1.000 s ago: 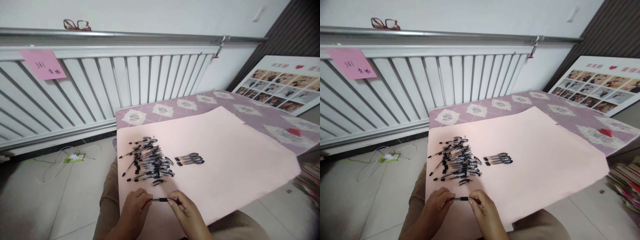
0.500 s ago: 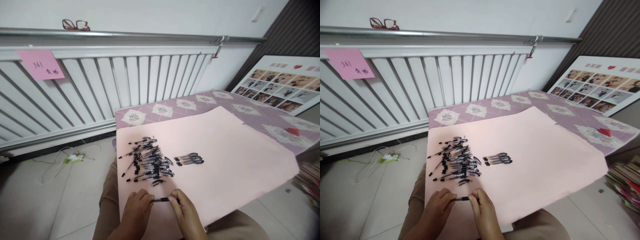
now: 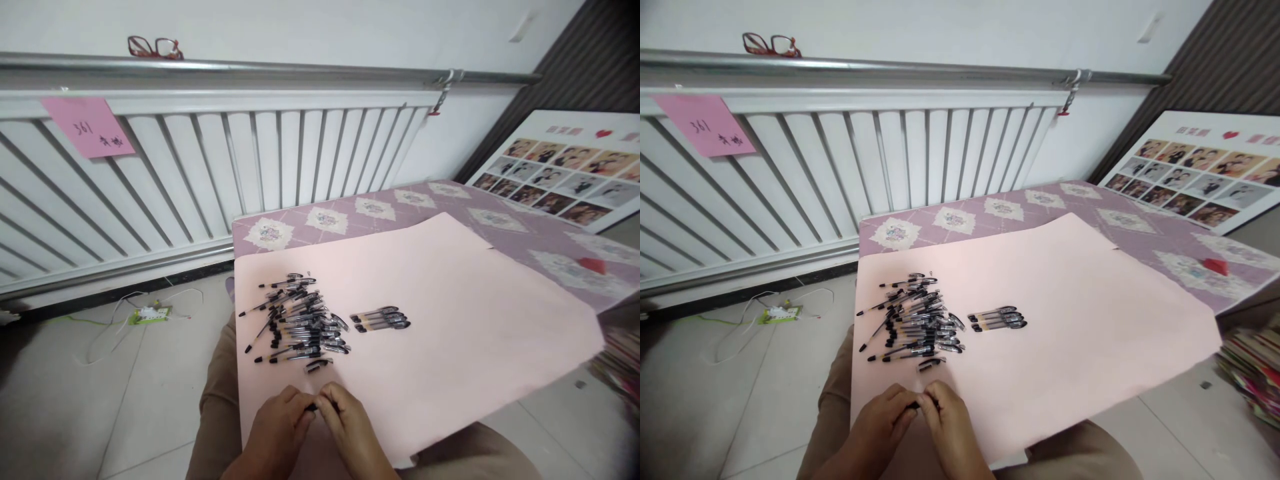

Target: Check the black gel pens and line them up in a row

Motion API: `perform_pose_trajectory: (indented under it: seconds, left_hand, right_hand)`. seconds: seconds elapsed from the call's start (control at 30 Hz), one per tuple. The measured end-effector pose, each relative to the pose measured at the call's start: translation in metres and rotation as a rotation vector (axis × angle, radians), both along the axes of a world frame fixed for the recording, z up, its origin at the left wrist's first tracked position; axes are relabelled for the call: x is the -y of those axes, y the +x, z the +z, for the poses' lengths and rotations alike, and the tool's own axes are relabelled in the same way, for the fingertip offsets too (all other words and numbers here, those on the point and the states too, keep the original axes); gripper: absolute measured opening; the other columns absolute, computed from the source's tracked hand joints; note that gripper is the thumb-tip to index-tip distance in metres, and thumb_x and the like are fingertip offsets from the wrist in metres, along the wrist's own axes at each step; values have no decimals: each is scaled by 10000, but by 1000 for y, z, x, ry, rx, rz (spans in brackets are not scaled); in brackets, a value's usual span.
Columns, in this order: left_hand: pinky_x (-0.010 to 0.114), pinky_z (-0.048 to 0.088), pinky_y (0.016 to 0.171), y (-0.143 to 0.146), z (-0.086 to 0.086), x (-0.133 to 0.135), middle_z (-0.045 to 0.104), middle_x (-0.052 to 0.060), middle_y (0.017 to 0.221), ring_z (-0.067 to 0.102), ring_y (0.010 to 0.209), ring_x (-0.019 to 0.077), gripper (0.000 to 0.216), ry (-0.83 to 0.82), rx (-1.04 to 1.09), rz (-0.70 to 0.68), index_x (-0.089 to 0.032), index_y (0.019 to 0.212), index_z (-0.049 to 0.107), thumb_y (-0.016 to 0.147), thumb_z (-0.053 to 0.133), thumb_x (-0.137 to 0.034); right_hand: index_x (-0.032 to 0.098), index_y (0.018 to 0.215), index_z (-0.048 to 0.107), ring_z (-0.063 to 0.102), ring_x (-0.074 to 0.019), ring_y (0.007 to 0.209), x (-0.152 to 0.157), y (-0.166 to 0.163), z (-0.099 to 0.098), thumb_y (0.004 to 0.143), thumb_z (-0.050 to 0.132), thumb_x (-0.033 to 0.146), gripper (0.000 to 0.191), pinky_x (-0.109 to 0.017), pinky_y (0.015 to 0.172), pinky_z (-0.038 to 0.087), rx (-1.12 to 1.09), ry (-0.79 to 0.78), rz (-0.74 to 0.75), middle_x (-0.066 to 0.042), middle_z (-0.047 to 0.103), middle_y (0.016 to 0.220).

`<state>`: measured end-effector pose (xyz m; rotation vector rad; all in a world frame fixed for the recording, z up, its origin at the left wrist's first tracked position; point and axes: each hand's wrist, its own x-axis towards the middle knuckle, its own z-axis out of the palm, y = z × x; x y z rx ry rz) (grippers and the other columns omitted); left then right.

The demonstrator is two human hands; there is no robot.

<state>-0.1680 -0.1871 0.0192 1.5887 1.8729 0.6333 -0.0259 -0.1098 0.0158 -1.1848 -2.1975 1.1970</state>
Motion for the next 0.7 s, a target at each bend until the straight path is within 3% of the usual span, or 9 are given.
perform_pose_trajectory:
  seconds: [0.07, 0.17, 0.37, 0.53, 0.7]
  left_hand:
    - [267, 441, 761, -4, 0, 0, 621, 11, 917, 580, 840, 165, 242, 15, 61, 36, -260, 984, 609, 831, 445, -170]
    - [261, 436, 784, -13, -1, 2, 626, 18, 919, 576, 866, 161, 218, 58, 139, 114, -235, 971, 609, 838, 442, -196]
    - [261, 444, 773, -22, -5, 2, 633, 27, 903, 578, 859, 169, 206, 84, 169, 164, -222, 925, 617, 815, 444, -199]
    - [273, 447, 757, -22, -5, 1, 624, 37, 869, 574, 834, 169, 214, 84, 182, 174, -203, 910, 613, 809, 425, -183]
    - [276, 451, 772, -22, -4, 1, 625, 32, 876, 573, 840, 163, 220, 68, 189, 171, -205, 914, 618, 812, 424, -184]
  right_hand:
    - [210, 771, 547, 569, -161, 709, -6, -3, 1, 885, 395, 288, 205, -246, 643, 448, -25, 64, -6, -12, 601, 740]
    - [218, 899, 601, 568, -193, 865, -20, -8, 0, 851, 441, 199, 168, -293, 759, 445, 11, 290, 8, -55, 626, 902]
    - [245, 890, 654, 535, -225, 825, -34, -24, -14, 788, 569, 172, 152, -315, 705, 387, 343, 618, 93, -54, 611, 852]
    - [253, 893, 641, 502, -217, 824, -34, -29, -24, 793, 566, 168, 151, -323, 720, 350, 395, 675, 144, -35, 590, 842]
    - [233, 932, 620, 512, -231, 905, -35, -22, -11, 817, 517, 167, 168, -368, 795, 388, 245, 586, 166, -55, 604, 942]
